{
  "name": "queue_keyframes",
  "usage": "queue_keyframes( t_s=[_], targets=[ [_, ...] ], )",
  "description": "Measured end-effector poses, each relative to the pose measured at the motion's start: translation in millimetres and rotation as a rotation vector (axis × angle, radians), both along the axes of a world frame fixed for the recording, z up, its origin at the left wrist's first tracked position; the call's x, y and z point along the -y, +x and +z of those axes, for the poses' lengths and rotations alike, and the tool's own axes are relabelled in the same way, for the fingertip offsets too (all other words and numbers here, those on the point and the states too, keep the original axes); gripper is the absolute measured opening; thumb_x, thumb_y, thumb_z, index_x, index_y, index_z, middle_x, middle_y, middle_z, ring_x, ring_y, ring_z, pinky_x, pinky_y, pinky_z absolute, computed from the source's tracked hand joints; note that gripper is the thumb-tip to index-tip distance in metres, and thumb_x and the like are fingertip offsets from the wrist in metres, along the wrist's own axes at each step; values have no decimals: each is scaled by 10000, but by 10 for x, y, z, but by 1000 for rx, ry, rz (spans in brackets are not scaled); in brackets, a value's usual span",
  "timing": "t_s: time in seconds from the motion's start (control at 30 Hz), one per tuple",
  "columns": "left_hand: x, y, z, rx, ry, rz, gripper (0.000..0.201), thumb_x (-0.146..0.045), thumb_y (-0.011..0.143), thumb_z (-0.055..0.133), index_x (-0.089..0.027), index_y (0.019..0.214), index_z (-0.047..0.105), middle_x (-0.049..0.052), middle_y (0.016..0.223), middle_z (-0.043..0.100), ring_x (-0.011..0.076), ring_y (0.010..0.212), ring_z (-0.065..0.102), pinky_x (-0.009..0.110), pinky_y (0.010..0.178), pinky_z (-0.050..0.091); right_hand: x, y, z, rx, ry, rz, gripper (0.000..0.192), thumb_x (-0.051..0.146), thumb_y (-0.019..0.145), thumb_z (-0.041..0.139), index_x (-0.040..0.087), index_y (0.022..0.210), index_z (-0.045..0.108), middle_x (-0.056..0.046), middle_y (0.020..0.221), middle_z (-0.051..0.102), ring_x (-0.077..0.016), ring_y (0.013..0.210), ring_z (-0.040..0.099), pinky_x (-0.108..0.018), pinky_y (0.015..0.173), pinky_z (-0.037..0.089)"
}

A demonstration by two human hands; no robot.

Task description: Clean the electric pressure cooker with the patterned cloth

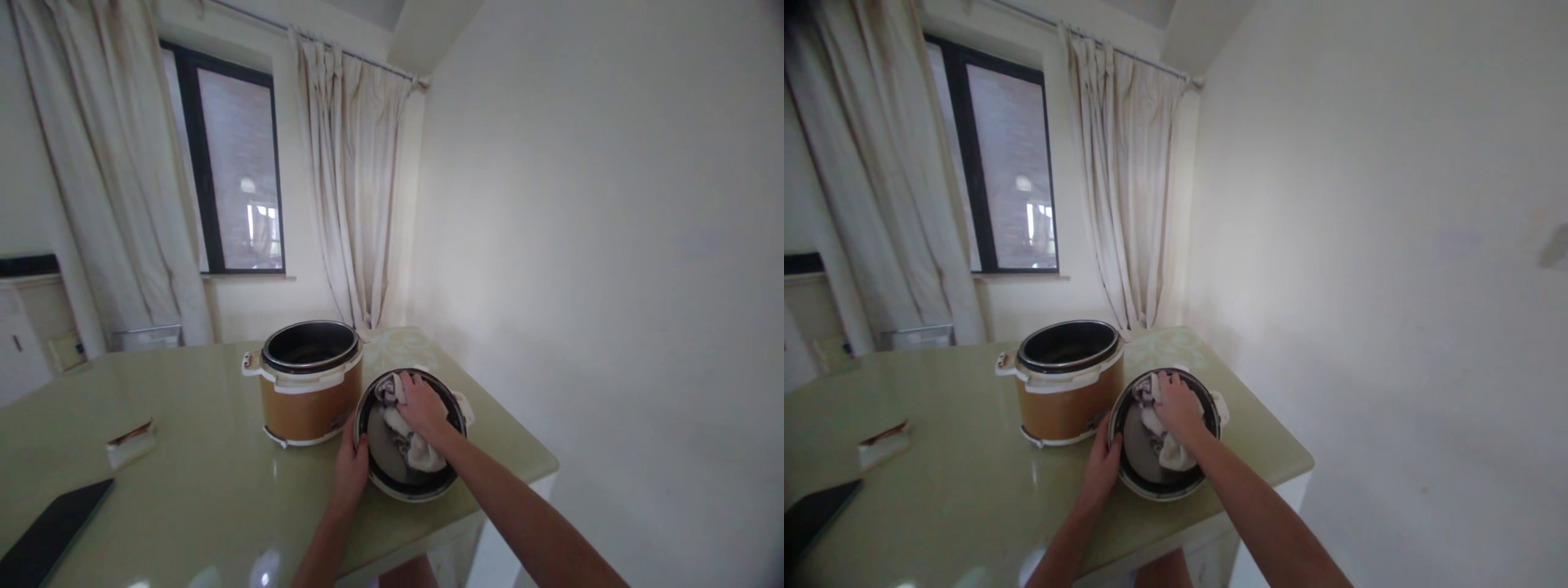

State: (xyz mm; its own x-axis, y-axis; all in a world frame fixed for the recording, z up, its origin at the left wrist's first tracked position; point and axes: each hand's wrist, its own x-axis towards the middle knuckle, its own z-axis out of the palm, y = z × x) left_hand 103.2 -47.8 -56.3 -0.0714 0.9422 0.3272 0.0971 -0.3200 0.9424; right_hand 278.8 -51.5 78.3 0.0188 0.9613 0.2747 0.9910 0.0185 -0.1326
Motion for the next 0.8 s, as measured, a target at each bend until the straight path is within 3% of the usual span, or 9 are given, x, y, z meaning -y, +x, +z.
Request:
queue_keyframes(
  t_s=[0.17, 0.3, 0.4, 0.47, 0.6, 0.8],
  targets=[
    [21, -42, -162, 26, -23, 26, 547, -342, 922, 535, -223, 1455, 548, 129, 1503, 617, 312, 1477, 507, 502, 1273, 349, 49, -425, -213, -57, -31, 333, 511, 463, 901, 659, 281, 1374, 592, -100, 1238, 694, -287, 1093, 680, -345, 920, 495],
    [49, -34, -138, 26, -61, 21, 548, -377, 961, 496, -195, 1478, 506, 159, 1495, 612, 311, 1447, 540, 498, 1260, 365, 197, -201, -245, -69, -137, 488, 467, 497, 917, 637, 260, 1318, 669, -90, 1202, 727, -301, 1127, 667, -402, 1032, 460],
    [66, -44, -90, 11, -35, 11, 613, -344, 953, 488, -170, 1539, 439, 158, 1596, 516, 279, 1543, 418, 465, 1309, 267, 352, 62, -163, -18, -239, 540, 653, 602, 786, 761, 249, 1331, 685, -121, 1316, 669, -359, 1232, 608, -468, 1092, 437],
    [80, -50, -63, 5, 17, -15, 652, -324, 939, 507, -168, 1565, 412, 152, 1644, 460, 268, 1575, 361, 460, 1324, 221, 466, 169, -102, 42, -273, 517, 750, 566, 720, 824, 307, 1400, 641, -114, 1385, 615, -382, 1267, 579, -489, 1068, 460],
    [104, -40, -28, -4, 143, -143, 668, -346, 938, 567, -204, 1573, 422, 134, 1660, 447, 271, 1578, 353, 473, 1325, 216, 550, 252, 9, 145, -274, 379, 705, 355, 758, 822, 376, 1426, 599, -108, 1401, 570, -374, 1233, 596, -461, 964, 518],
    [58, -1, -89, 20, 108, -153, 752, -367, 892, 623, -186, 1590, 409, 145, 1648, 465, 293, 1579, 351, 478, 1318, 237, 159, 254, 118, 156, -31, 26, 486, 275, 893, 701, 306, 1371, 620, -175, 1416, 547, -414, 1310, 518, -560, 1021, 464]
  ],
)
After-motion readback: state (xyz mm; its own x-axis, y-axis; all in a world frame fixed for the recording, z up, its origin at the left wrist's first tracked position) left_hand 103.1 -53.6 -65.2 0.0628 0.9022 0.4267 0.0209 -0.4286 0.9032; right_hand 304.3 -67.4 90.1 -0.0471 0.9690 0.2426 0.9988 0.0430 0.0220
